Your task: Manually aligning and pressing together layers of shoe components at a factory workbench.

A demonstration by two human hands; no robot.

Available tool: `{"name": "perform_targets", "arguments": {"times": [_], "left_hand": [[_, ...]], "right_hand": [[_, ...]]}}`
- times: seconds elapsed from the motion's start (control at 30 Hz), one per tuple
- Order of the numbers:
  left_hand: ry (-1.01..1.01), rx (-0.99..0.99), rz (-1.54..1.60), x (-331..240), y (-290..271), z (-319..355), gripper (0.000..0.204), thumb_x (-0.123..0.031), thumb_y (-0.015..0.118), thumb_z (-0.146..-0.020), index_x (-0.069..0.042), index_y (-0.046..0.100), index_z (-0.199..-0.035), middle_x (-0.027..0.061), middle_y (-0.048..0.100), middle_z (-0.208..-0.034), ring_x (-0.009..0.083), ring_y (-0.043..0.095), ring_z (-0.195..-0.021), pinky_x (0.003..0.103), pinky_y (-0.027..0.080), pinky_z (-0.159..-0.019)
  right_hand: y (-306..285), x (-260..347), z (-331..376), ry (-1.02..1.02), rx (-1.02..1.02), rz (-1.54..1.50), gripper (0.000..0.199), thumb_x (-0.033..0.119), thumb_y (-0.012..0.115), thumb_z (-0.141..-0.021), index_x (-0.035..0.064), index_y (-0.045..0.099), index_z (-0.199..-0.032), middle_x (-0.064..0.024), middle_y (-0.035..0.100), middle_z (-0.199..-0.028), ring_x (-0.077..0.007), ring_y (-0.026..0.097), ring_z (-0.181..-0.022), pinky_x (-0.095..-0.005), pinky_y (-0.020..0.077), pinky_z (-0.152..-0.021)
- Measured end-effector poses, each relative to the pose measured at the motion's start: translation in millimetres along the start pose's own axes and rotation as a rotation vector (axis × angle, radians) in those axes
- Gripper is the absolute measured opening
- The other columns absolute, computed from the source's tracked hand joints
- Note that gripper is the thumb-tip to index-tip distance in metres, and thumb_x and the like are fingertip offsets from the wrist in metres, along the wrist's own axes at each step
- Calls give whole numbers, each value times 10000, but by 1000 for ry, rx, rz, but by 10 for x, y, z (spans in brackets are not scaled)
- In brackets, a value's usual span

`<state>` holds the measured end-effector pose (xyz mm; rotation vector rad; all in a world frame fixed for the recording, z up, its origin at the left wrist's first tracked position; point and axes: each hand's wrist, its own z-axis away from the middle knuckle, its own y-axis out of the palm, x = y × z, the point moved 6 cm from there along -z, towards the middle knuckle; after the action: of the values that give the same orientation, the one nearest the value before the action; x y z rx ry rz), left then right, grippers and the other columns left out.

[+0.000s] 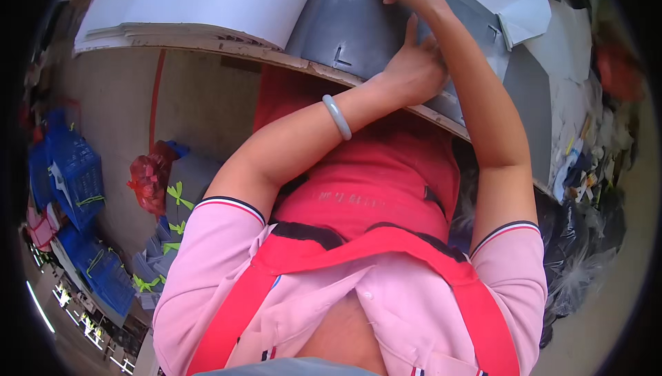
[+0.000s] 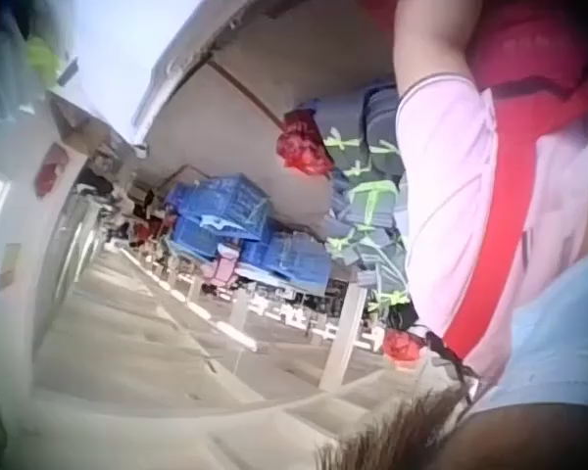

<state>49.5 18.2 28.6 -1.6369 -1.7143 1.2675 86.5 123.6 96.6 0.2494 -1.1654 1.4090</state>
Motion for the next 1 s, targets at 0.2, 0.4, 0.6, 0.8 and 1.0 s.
{"name": "perform_targets", "arguments": {"times": [0.2, 0.4, 0.6, 0.8, 1.0], "left_hand": [[41, -143, 161, 26, -51, 111, 339, -337, 521, -941, -134, 633, -1188, 153, 562, -1351, 362, 477, -1341, 746, 272, -1064], [75, -18, 64, -10, -61, 88, 372, -358, 510, -950, -163, 644, -1236, 148, 532, -1416, 361, 432, -1394, 754, 200, -1101], [71, 48, 27, 19, 37, 122, 442, -411, 488, -938, -179, 610, -1294, 138, 485, -1489, 355, 387, -1441, 754, 154, -1117], [10, 123, -12, 2, 42, 27, 360, -359, 519, -962, -219, 642, -1271, 75, 499, -1476, 301, 362, -1448, 748, 180, -1112], [9, 237, 16, -24, 5, -20, 394, -361, 516, -966, -232, 610, -1326, 67, 462, -1513, 301, 345, -1458, 744, 158, -1122]], "right_hand": [[529, -483, 413, -305, 251, 65, 133, 161, 614, -942, 38, 578, -975, -39, 621, -696, -70, 556, -559, -222, 453, -472], [692, -457, 576, -276, 253, 242, 139, 154, 608, -935, 25, 576, -975, -26, 616, -681, -67, 543, -543, -225, 432, -452], [789, -355, 784, -379, 413, 327, 172, 151, 622, -926, -6, 628, -996, -90, 665, -678, -156, 636, -583, -292, 507, -541], [615, -511, 786, -712, 53, 458, 191, 206, 671, -940, 42, 661, -1037, -111, 705, -864, -227, 660, -758, -338, 521, -734], [683, -438, 811, -803, 1, 631, 255, 310, 669, -923, 64, 694, -985, -171, 707, -968, -388, 676, -879, -438, 525, -803]]}}
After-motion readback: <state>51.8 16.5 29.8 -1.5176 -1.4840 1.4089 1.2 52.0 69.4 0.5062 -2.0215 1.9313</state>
